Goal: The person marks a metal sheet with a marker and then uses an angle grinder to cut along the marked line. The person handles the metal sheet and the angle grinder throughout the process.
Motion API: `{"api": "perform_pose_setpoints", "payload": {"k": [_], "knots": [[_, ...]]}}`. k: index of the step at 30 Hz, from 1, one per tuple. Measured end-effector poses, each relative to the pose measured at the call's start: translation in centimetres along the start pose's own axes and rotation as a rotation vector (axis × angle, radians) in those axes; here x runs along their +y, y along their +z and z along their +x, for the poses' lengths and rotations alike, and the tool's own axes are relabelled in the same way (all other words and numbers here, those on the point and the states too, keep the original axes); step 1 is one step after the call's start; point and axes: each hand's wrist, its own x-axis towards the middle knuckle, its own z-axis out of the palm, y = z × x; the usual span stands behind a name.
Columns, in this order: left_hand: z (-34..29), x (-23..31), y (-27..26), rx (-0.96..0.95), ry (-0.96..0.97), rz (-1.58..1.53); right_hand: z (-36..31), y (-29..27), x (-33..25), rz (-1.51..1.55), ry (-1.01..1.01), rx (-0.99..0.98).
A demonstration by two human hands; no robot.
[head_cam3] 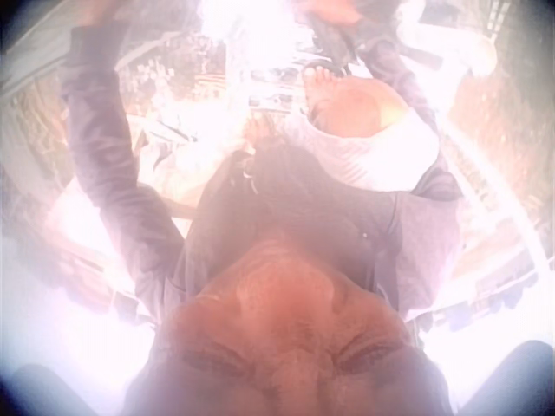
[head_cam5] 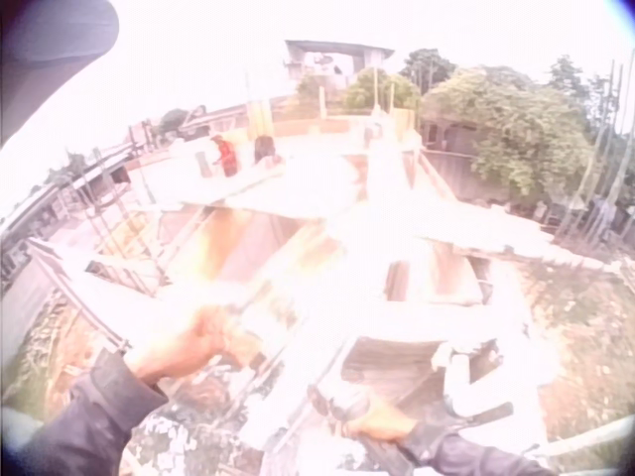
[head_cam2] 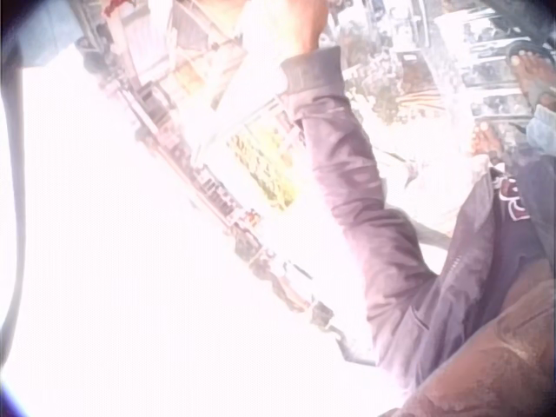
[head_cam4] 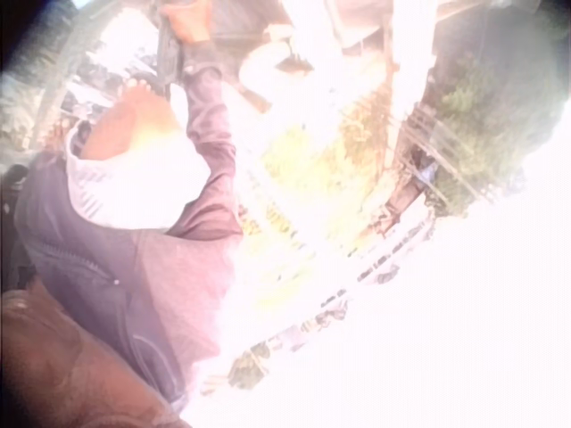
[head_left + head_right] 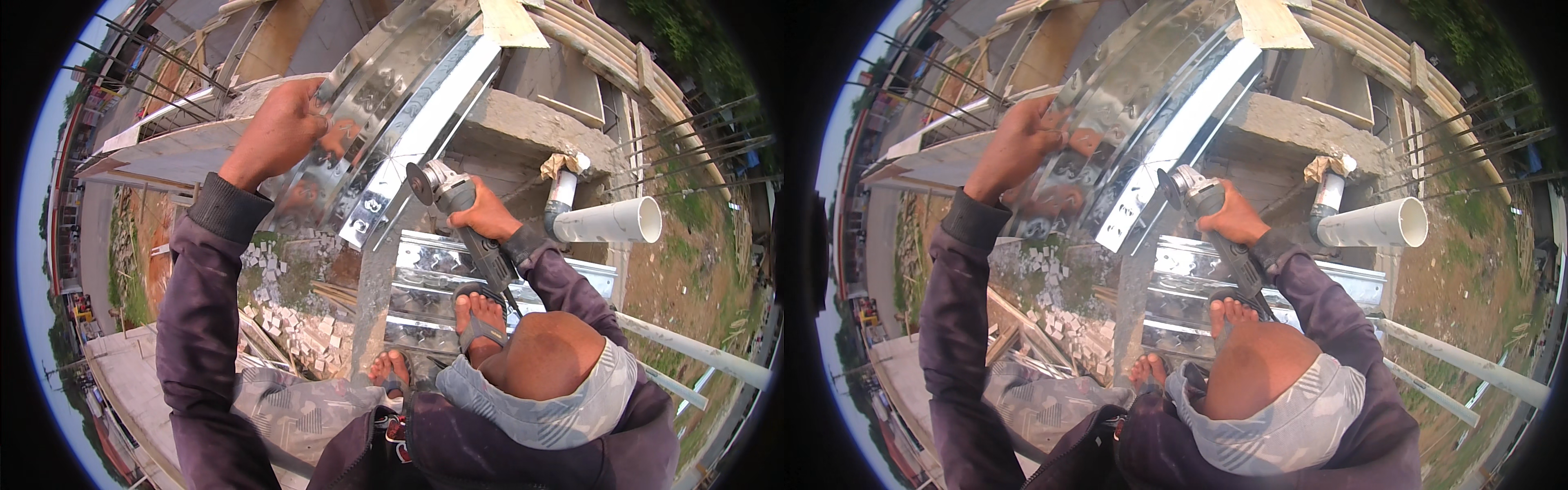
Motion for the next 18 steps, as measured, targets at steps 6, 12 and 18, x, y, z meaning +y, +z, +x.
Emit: {"api": "perform_pose_setpoints", "payload": {"k": [6,12,18], "knots": [[0.1,-0.1,0.3,0.001,0.015,0.103,0.5,1.0,0.5,-0.05,0.003,-0.022],[0.2,-0.6,0.9,0.114,0.141,0.123,0.6,1.0,0.5,-0.058,0.023,-0.034],[-0.2,1.0,0.8,0.011,0.009,0.135,0.9,1.0,1.1,-0.077,0.008,-0.031]]}}
